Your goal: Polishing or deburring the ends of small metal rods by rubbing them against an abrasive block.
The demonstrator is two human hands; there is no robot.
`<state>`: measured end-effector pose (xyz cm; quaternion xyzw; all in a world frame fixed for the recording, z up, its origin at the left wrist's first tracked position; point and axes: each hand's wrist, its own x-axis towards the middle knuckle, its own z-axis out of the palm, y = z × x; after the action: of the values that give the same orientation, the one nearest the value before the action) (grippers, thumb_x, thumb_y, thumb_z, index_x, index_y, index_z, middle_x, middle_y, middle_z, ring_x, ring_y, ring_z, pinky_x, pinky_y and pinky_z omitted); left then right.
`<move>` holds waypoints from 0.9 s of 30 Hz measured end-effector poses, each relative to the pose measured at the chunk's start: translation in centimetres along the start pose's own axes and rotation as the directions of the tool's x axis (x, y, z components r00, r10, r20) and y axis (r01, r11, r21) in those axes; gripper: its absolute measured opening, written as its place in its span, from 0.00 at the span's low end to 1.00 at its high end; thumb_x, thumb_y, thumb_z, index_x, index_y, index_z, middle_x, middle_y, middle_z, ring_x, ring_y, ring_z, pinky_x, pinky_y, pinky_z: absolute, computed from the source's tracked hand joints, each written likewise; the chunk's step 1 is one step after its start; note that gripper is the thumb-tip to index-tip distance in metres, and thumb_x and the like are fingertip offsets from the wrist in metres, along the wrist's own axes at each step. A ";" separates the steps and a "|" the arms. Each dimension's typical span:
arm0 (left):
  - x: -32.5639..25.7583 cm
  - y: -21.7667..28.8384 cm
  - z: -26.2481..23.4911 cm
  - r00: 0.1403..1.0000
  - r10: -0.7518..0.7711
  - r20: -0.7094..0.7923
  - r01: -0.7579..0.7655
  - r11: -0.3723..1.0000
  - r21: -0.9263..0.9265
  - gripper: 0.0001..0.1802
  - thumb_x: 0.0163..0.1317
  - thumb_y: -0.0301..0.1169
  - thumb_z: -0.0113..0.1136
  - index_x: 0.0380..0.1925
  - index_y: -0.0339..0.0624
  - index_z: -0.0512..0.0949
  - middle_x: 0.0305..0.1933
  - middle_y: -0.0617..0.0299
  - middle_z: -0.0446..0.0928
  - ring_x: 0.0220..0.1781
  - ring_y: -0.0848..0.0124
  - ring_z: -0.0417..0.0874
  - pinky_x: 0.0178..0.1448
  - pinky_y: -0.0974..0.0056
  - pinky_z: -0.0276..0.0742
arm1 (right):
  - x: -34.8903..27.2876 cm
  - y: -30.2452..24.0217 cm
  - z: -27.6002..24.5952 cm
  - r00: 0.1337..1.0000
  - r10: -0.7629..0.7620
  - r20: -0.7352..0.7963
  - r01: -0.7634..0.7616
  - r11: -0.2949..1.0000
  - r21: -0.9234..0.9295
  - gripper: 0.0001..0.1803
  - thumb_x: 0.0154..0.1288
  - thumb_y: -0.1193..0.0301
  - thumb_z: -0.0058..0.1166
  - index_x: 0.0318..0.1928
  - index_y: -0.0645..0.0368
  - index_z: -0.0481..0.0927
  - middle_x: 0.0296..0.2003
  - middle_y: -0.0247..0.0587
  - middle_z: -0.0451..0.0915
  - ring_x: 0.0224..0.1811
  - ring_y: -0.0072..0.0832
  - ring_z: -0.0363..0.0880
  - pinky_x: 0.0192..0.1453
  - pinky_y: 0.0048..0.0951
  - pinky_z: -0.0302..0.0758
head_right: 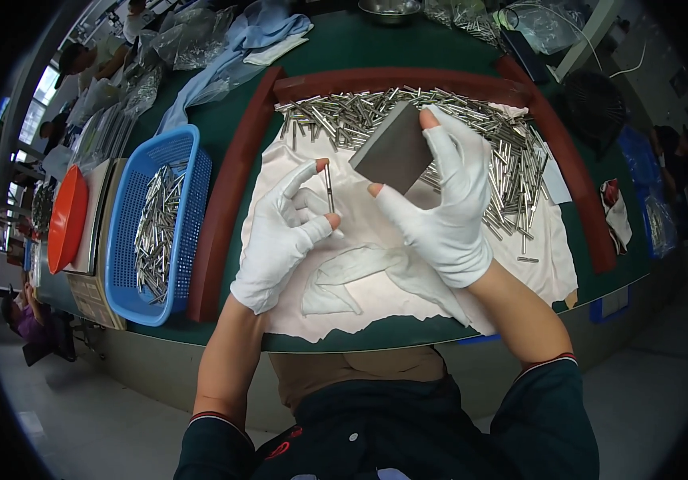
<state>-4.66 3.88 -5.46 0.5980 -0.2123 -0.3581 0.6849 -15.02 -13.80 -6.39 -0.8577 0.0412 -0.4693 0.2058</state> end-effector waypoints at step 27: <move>-0.1 -0.1 -0.9 0.989 -0.092 0.118 0.092 0.996 0.004 0.37 0.54 0.16 0.61 0.66 0.29 0.63 0.29 0.65 0.78 0.28 0.82 0.78 0.31 0.76 0.73 | 0.5 1.1 0.0 0.924 -0.024 0.382 -0.103 0.945 0.309 0.43 0.39 0.72 0.71 0.62 0.57 0.71 0.58 0.46 0.71 0.58 0.45 0.70 0.61 0.40 0.69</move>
<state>-4.14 4.54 -5.73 0.5842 -0.2244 -0.4241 0.6545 -14.59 -14.90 -6.39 -0.8858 -0.0594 -0.2901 0.3572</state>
